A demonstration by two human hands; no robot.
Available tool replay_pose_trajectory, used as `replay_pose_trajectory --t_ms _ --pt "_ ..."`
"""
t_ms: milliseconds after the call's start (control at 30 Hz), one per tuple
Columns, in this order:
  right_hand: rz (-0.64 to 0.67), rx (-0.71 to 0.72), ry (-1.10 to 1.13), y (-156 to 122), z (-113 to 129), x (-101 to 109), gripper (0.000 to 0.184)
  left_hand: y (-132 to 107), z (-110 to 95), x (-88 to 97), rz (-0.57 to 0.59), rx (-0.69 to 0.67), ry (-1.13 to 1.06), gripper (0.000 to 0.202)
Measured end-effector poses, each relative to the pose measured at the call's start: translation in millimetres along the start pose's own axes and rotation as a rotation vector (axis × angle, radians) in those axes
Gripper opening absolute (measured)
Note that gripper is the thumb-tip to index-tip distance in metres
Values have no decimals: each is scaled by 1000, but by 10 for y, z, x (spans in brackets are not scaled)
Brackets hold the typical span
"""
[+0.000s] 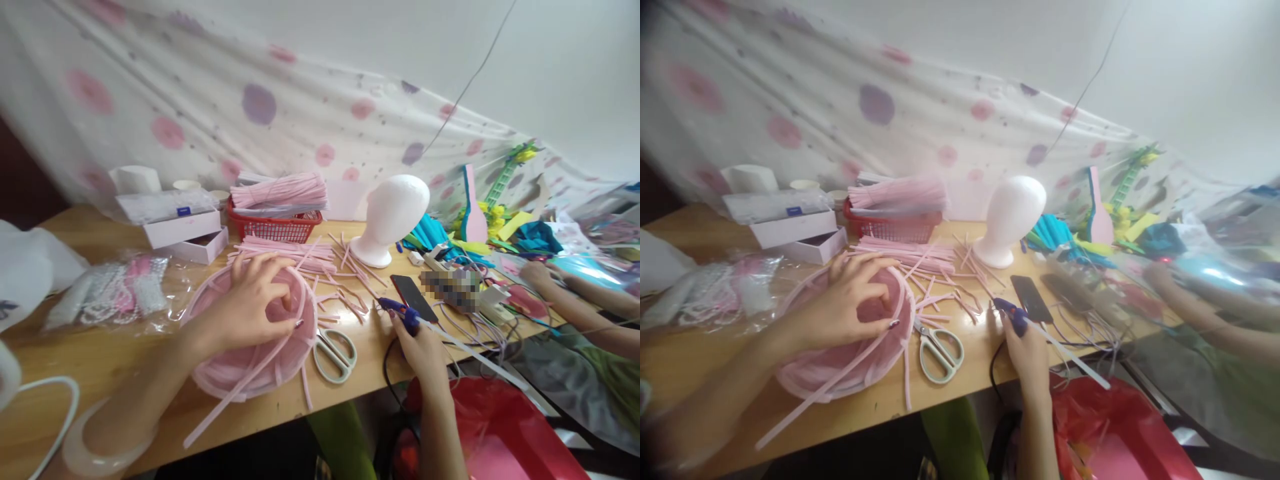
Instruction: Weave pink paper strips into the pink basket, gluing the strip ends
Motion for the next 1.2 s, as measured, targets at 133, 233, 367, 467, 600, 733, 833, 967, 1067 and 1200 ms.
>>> replay_pose_trajectory --t_ms 133,233,367,467,600,733,833,967,1067,1200 --pt "-45 -2 -137 -347 -60 433 55 14 16 35 5 -22 0 35" --pt "111 78 -65 -734 188 635 62 25 -11 80 7 -48 22 35" --pt "103 261 270 -1138 1075 629 40 44 -45 75 71 -39 91 33" --pt "34 398 360 -1301 1681 374 30 57 -41 69 67 -15 101 31" --pt "82 445 274 -1394 1950 -10 22 46 2 81 23 11 98 26" --pt "38 468 258 -1369 1943 32 13 24 40 107 -2 14 114 22" --pt "-69 513 273 -1241 1966 238 20 17 71 118 -19 11 121 18" --pt "-162 556 234 -1015 2004 397 16 16 102 111 -39 -9 118 16" --pt "-196 577 245 -936 2013 408 18 19 119 114 -57 -16 117 17" --pt "-240 595 238 -950 1984 370 24 18 133 120 -75 -22 120 17"
Point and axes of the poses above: each hand's wrist, its own y-axis towards the middle knuckle, its own x-axis out of the back of the hand, z = x × y, the point moved 8 cm from there along y, towards the middle knuckle, and after that the axes turned 15 degrees about -z, right-handed, at the moved point
